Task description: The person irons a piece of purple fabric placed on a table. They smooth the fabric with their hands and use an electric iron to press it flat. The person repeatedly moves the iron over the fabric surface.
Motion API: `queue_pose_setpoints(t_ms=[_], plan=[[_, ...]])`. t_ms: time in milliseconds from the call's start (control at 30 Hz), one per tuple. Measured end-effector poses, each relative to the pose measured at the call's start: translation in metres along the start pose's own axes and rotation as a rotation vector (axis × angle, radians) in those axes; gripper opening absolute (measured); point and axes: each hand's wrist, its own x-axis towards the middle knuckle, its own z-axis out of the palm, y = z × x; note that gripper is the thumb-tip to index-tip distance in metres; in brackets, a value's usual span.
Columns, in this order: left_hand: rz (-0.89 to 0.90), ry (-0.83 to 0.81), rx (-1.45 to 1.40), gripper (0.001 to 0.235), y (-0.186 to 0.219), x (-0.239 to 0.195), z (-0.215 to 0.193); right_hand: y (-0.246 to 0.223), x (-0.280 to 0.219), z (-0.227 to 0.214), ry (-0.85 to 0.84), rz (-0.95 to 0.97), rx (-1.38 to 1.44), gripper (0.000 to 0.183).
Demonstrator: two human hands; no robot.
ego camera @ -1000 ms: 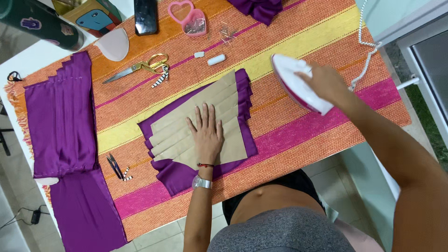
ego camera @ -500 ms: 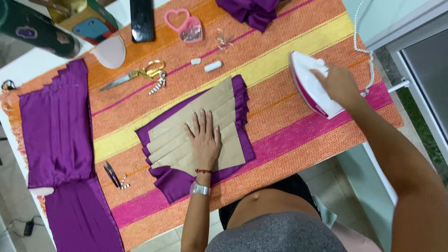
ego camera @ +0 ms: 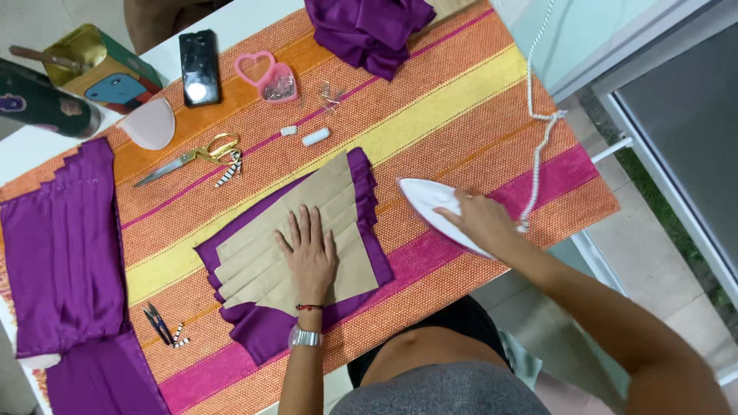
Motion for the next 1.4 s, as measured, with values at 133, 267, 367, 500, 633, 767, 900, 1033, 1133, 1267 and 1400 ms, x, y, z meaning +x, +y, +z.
queue_pose_setpoints(t_ms=[133, 267, 367, 500, 633, 767, 900, 1033, 1133, 1267, 1400], plan=[[0.007, -0.009, 0.009, 0.063, -0.002, -0.002, 0.006, 0.050, -0.006, -0.042, -0.020, 0.203, 0.007, 0.068], [0.002, 0.015, 0.014, 0.063, -0.003, 0.000, 0.011, 0.133, 0.040, -0.054, 0.261, 0.294, 0.001, 0.069], [0.000, 0.022, 0.010, 0.062, -0.003, 0.001, 0.012, 0.170, 0.097, -0.050, 0.393, 0.337, 0.032, 0.072], [0.002, 0.024, 0.025, 0.062, -0.003, 0.000, 0.014, 0.102, 0.094, -0.069, 0.402, 0.212, 0.093, 0.066], [0.001, 0.023, 0.032, 0.063, -0.005, -0.001, 0.018, 0.034, 0.094, -0.039, 0.335, 0.118, 0.171, 0.064], [0.004, 0.031, 0.023, 0.063, -0.007, -0.002, 0.021, -0.036, 0.049, -0.015, 0.111, 0.057, 0.118, 0.064], [-0.006, 0.027, 0.019, 0.064, -0.010, -0.002, 0.027, -0.030, 0.022, -0.008, 0.037, 0.009, 0.082, 0.065], [-0.023, 0.021, 0.004, 0.064, -0.007, 0.000, 0.021, 0.027, 0.040, -0.031, 0.101, 0.095, 0.078, 0.068], [-0.015, 0.024, -0.003, 0.063, -0.007, -0.002, 0.019, 0.059, 0.073, -0.042, 0.239, 0.127, 0.083, 0.064], [-0.009, 0.024, -0.003, 0.064, -0.009, -0.003, 0.021, 0.063, 0.117, -0.043, 0.342, 0.178, 0.051, 0.065], [-0.009, 0.018, 0.008, 0.064, -0.007, 0.000, 0.022, 0.005, 0.100, -0.044, 0.265, 0.121, 0.048, 0.067]])
